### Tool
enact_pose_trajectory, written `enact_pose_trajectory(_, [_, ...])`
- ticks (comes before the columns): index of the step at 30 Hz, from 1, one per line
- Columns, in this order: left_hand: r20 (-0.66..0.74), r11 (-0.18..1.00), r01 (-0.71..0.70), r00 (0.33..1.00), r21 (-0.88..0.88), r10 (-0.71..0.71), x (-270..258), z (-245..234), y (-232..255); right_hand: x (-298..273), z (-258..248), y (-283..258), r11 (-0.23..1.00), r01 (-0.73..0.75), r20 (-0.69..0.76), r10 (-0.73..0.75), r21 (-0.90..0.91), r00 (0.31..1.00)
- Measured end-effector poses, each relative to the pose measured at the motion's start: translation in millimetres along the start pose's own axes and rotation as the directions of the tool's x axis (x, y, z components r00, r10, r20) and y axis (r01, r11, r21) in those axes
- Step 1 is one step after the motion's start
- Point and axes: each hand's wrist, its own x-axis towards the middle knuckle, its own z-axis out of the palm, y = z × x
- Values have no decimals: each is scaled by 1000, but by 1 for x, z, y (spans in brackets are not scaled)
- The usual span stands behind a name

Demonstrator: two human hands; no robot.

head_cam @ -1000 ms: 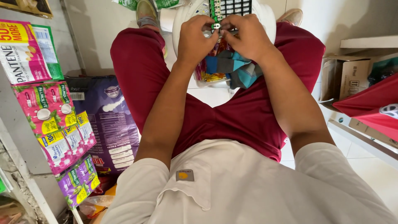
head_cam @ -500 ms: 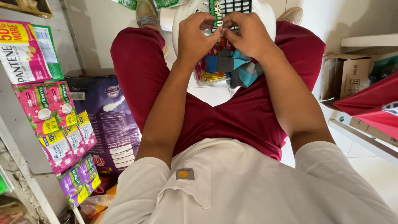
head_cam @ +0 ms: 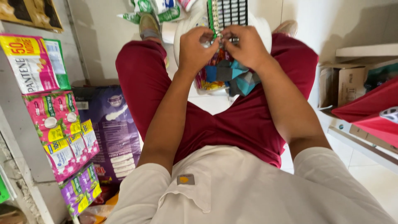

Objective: Sort and organize various product sachets from a basket into a blue pouch while sitting in a store aisle.

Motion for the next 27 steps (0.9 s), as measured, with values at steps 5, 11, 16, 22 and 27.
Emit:
enact_pose_trajectory(5, [-3,999,40,999,-17,-40,0,-2,7,2,-2,-6,998,-67,8,67,11,998])
enact_pose_trajectory(11, [4,996,85,996,-28,-85,0,0,6,1,-2,-7,994,-95,10,95,45,995])
enact_pose_trajectory(16, [-6,995,93,996,-48,-93,-1,-1,8,1,-1,-8,996,-91,-3,91,-2,996])
enact_pose_trajectory(22, [11,993,107,994,-54,-106,3,-3,13,3,-3,-9,995,-98,-8,98,15,995])
enact_pose_trajectory(27, [-16,995,93,996,-26,-93,0,3,-9,0,0,-1,994,-85,-10,86,65,996])
